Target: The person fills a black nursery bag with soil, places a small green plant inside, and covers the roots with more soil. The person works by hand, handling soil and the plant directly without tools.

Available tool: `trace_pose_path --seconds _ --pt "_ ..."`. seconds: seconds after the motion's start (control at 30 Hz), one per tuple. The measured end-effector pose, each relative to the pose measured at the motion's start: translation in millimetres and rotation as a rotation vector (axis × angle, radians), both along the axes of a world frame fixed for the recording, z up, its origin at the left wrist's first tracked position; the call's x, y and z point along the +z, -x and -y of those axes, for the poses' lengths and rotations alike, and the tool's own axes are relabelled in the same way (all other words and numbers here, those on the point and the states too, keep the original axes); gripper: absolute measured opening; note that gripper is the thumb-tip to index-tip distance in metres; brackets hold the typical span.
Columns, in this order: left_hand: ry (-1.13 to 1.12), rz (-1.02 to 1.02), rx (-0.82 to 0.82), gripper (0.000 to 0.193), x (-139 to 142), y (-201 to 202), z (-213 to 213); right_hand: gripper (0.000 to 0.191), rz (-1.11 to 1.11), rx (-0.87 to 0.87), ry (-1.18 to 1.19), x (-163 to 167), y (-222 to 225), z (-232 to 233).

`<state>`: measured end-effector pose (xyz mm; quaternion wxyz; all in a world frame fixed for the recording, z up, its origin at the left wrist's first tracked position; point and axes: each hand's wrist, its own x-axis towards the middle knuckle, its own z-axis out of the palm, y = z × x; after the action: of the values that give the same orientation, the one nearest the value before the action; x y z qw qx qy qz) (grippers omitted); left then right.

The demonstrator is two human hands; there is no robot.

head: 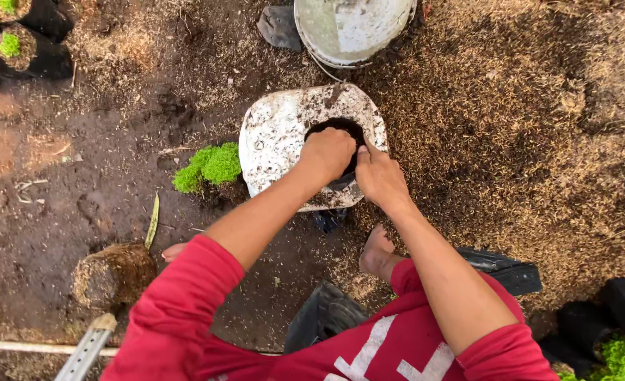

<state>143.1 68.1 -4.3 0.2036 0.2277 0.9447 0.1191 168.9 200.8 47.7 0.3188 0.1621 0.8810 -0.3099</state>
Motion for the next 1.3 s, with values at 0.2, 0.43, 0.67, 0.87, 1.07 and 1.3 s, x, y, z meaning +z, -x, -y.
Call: trace_pose_path --seconds 0.2,0.43,0.67,0.87,1.07,1.3 --pt "0.062 0.02 0.014 0.017 4.9 -0.9 10.6 0.057 0.006 0.017 -0.004 -2.5 -1.4 -1.7" --pt "-0.026 -0.17 0.037 0.014 19.3 -21.4 15.4 0.058 0.085 0.005 -0.006 3.3 -1.0 3.5" --pt "-0.215 -0.204 0.267 0.011 21.1 -11.0 36.6 0.069 0.097 -0.062 0.084 11.8 -2.9 11.2" --pt "-0.219 0.28 0.568 0.064 -6.2 -4.5 67.9 0.066 0.127 0.045 0.019 -9.2 -12.3 11.1" --pt "-0.165 0.368 0.6 0.046 1.1 -49.6 65.3 0.054 -0.326 0.108 0.0 -27.8 -5.8 -2.1" --pt "-0.155 -0.219 0.307 0.02 32.7 -55.9 44.2 0.058 0.072 0.084 -0.09 1.5 -2.2 7.6"
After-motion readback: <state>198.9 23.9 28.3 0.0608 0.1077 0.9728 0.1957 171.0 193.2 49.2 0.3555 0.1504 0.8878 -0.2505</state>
